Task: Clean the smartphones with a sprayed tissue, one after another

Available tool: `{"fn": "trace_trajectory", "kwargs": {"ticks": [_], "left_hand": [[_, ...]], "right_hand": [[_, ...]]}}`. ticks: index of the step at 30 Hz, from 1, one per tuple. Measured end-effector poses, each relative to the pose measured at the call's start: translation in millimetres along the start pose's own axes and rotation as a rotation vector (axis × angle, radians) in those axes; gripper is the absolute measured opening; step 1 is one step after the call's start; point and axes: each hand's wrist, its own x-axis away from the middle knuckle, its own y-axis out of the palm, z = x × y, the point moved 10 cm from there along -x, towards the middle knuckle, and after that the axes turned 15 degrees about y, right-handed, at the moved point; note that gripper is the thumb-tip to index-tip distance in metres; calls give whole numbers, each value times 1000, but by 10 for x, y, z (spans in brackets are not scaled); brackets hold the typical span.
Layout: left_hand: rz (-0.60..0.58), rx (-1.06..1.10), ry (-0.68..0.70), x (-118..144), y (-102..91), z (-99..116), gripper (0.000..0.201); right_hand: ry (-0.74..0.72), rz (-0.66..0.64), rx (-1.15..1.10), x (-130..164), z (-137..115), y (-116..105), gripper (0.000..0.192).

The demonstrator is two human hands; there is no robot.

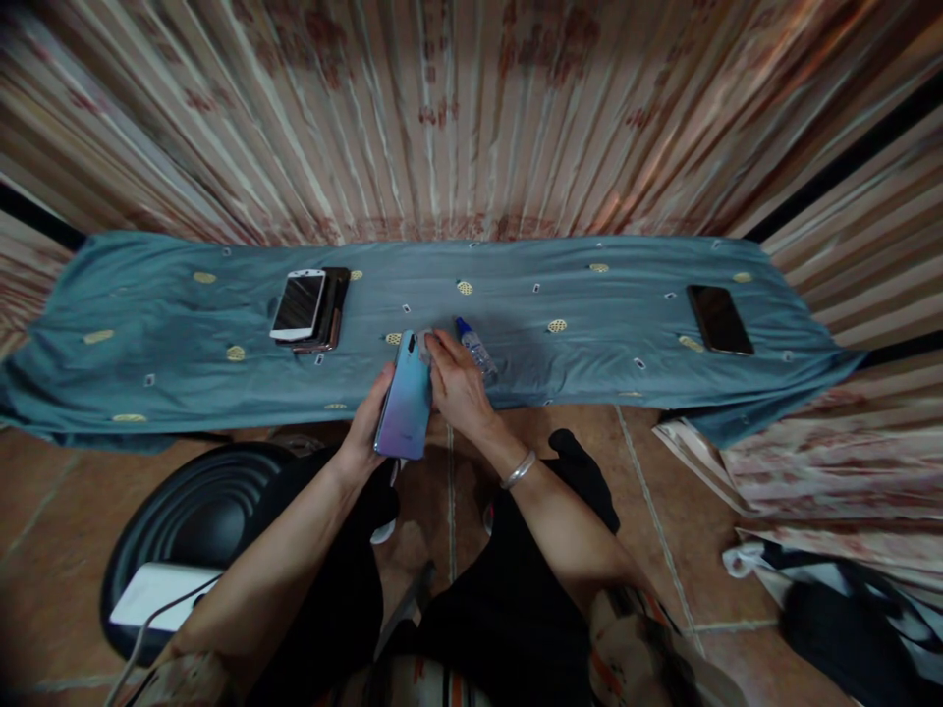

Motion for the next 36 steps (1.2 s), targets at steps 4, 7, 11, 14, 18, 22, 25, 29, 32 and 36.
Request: {"fn": "trace_trajectory", "kwargs": {"ticks": [4,7,11,14,18,22,25,29,32,36], "left_hand": [[-9,-7,30,-5,8,21,37],[-2,9,28,-6,22,30,34],[56,23,9,-17,-16,41,32],[58,37,-6,-34,-26,46,33],[106,37,-3,-62,-96,68,34],[142,52,5,-87,-155,69,33],[109,47,63,-107,-155,96,34],[63,29,118,-97,-124,108,32],[37,33,120,-83,-83,91,30],[48,24,129,-71,-82,82,30]], "right_hand": [[-32,10,9,27,-92,-20,48],[-47,0,7,40,-133,-13,48],[-69,-12,12,92,-202,21,48],[-94,-24,4,154,-285,54,48],[-130,-30,-16,229,-406,67,48],[-171,-37,-34,277,-512,57,47],[-170,-38,-38,269,-529,51,47],[-146,-6,-24,200,-476,21,47],[-134,18,-6,143,-426,3,47],[-125,27,5,92,-377,7,47]]}}
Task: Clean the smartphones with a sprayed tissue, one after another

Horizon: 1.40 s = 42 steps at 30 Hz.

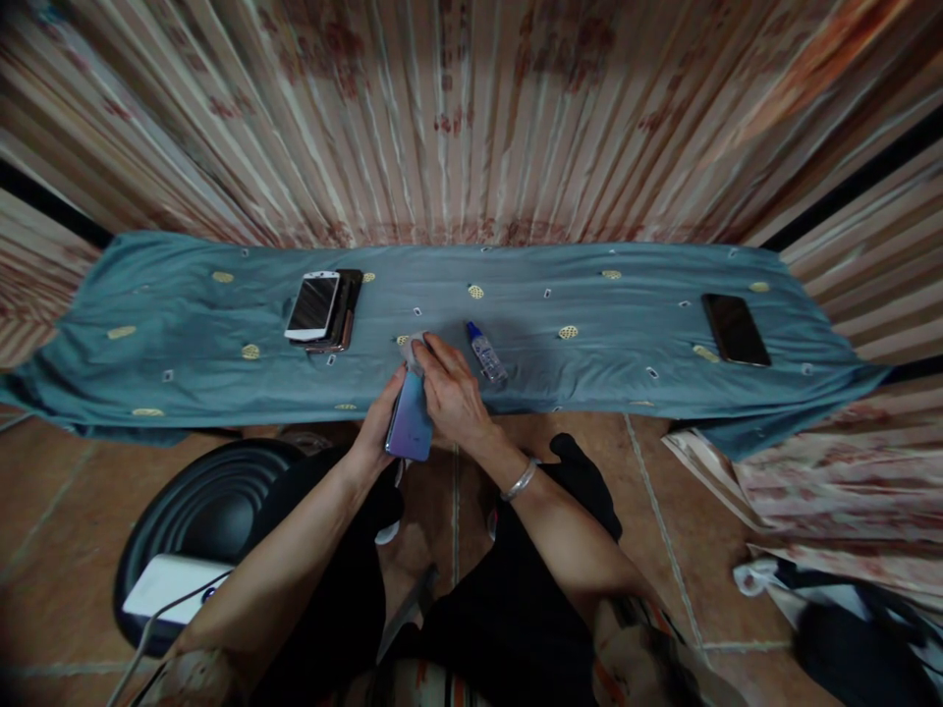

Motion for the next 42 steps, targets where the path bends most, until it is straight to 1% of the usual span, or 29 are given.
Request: {"fn": "trace_trajectory", "kwargs": {"ticks": [9,15,18,22,26,32,36,40,42], "left_hand": [[10,-30,-30,45,-20,-22,28],[-43,-40,-6,43,-22,24,29],[-32,-9,-22,40,-24,37,30],[5,19,-78,56,-17,33,30],[4,20,-69,54,-9,59,30],[-19,10,-42,26,-28,61,31],[-38,23,-31,22,1,84,29],[-10,9,-70,22,2,71,32],[1,7,-48,2,0,91,33]], "right_hand": [[78,-29,-11,-59,143,39,49],[82,-21,-7,-60,195,55,49],[86,-26,-10,-62,229,79,48],[90,-30,-16,-65,263,100,48],[105,-46,-23,-67,300,126,48],[109,-37,-4,-65,311,127,47],[125,-58,15,-57,323,133,47],[116,-69,45,-35,317,121,47],[94,-80,54,-16,295,124,47]]}}
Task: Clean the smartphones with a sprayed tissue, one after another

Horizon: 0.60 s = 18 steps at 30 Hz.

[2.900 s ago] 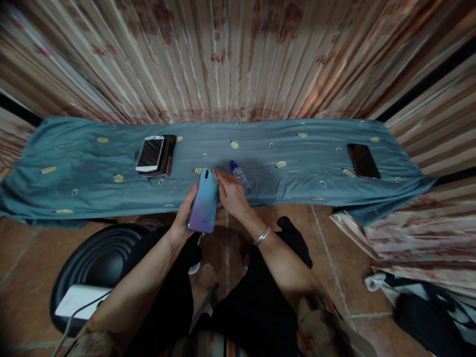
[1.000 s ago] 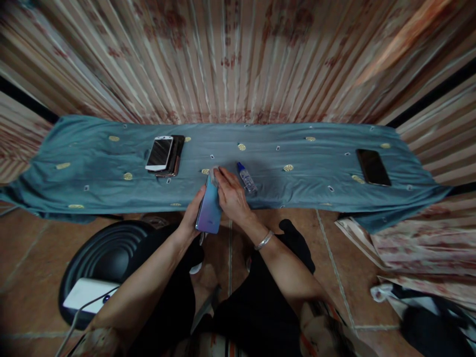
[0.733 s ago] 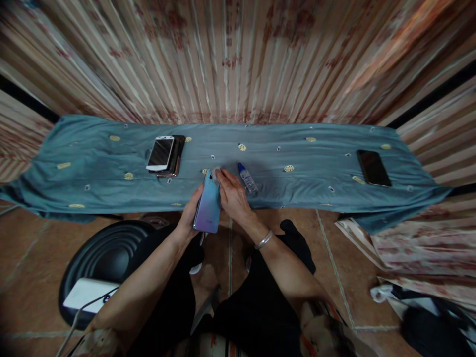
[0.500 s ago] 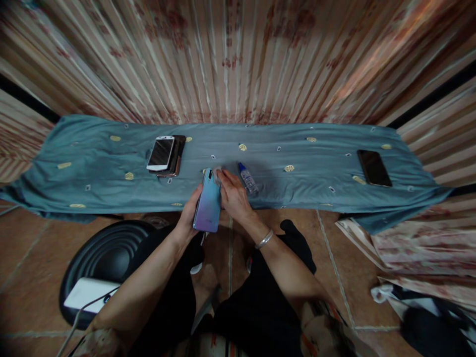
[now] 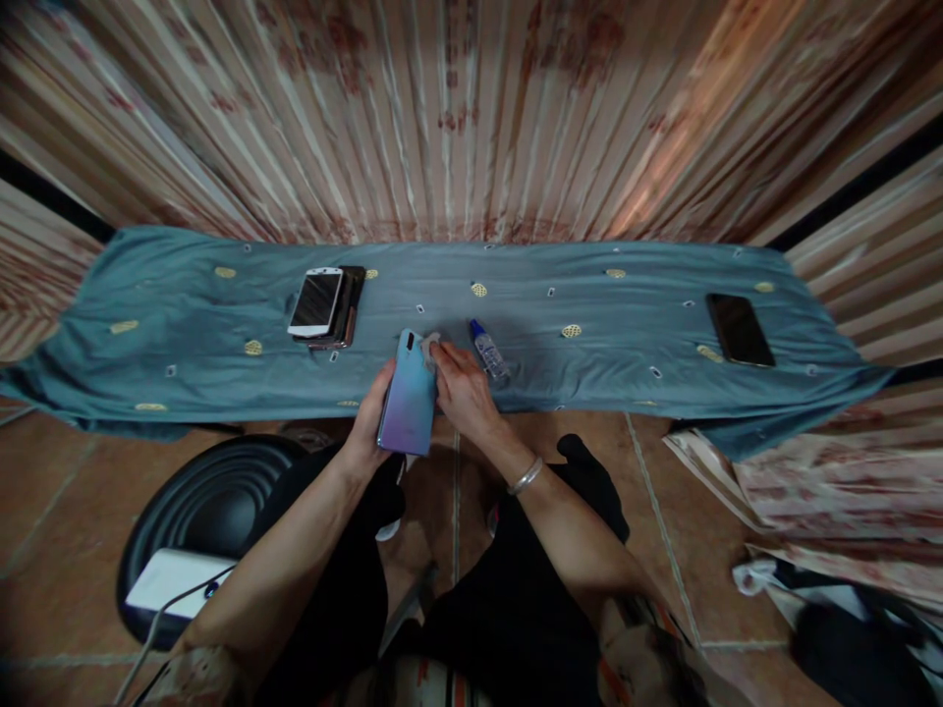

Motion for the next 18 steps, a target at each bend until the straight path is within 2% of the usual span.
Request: {"fn": "trace_trajectory", "kwargs": {"ticks": [8,14,18], "left_hand": [[54,14,46,-43,-37,1,30],[59,44,9,-70,-38,-46,31],[69,29,-5,-64,-38,-80,35]], "right_hand": [[-48,-32,9,154,-82,2,47],[-98,-41,-10,308,-283,-66,45],[-118,-21,-45,312,-399,-124,45]]}}
